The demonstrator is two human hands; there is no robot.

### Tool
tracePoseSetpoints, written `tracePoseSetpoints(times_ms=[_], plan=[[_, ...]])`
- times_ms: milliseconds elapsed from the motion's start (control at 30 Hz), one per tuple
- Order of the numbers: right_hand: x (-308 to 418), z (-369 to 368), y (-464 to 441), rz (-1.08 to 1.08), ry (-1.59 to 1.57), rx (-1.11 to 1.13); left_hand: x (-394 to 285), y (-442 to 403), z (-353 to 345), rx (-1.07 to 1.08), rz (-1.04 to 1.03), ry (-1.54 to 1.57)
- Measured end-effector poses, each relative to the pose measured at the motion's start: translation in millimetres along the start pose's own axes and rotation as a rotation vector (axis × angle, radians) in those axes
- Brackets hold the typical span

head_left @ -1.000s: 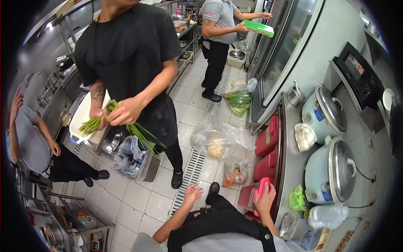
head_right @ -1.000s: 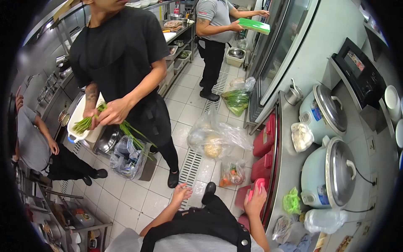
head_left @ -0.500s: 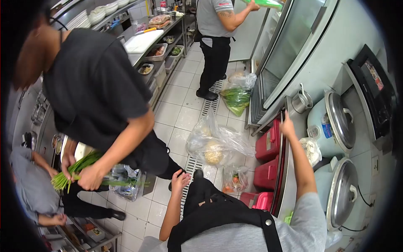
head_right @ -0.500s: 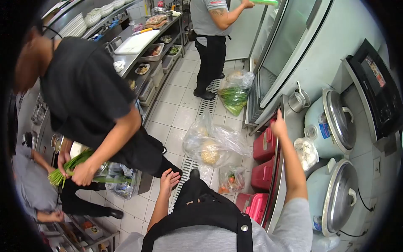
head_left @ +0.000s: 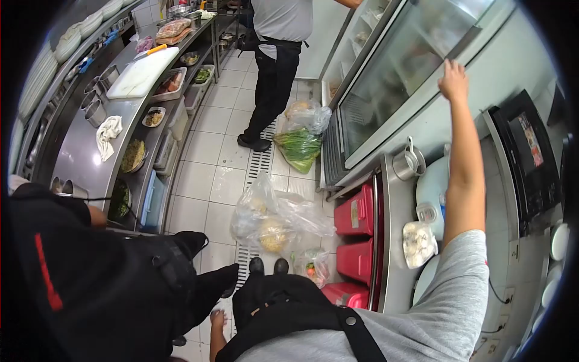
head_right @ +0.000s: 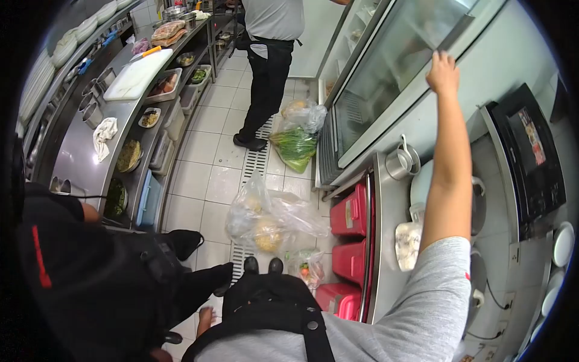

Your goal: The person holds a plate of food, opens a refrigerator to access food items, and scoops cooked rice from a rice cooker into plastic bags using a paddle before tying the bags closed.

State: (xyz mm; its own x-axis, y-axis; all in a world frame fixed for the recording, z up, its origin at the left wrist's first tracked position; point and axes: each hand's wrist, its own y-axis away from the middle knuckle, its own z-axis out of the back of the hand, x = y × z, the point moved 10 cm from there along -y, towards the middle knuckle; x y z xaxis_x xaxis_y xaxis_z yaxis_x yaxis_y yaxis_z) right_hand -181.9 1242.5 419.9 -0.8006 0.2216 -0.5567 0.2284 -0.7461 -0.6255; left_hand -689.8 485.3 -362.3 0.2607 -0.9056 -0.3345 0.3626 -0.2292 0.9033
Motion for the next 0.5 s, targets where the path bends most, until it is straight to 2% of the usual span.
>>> tracePoseSetpoints(times_ms=[33, 67, 133, 167, 233, 300, 367, 433, 467, 500], plan=[[4, 13, -19, 0.071, 0.18, -0.05, 22, 19, 6, -0.022, 0.104, 0.106], [2, 9, -38, 0.134, 0.25, -0.068, 41, 33, 14, -0.054, 0.124, 0.189], [13, 15, -56, 0.255, 0.481, 0.041, 69, 53, 10, -0.109, 0.186, 0.33], [12, 8, -64, 0.321, 0.499, 0.076, 85, 68, 7, -0.129, 0.233, 0.366], [7, -4, -71, 0.28, 0.484, 0.39, 116, 97, -2, -0.155, 0.326, 0.432], [3, -27, -90, 0.354, 0.436, 0.115, 135, 116, -16, -0.155, 0.402, 0.481], [12, -43, -111, 0.336, 0.47, 0.166, 145, 127, -29, -0.145, 0.462, 0.509], [4, -54, -121, 0.235, 0.512, 0.358, 138, 129, -34, -0.133, 0.487, 0.517], [7, -54, -128, 0.314, 0.478, 0.201, 137, 133, -36, -0.126, 0.504, 0.515], [16, -50, -129, 0.354, 0.49, 0.208, 132, 137, -38, -0.119, 0.512, 0.51]])
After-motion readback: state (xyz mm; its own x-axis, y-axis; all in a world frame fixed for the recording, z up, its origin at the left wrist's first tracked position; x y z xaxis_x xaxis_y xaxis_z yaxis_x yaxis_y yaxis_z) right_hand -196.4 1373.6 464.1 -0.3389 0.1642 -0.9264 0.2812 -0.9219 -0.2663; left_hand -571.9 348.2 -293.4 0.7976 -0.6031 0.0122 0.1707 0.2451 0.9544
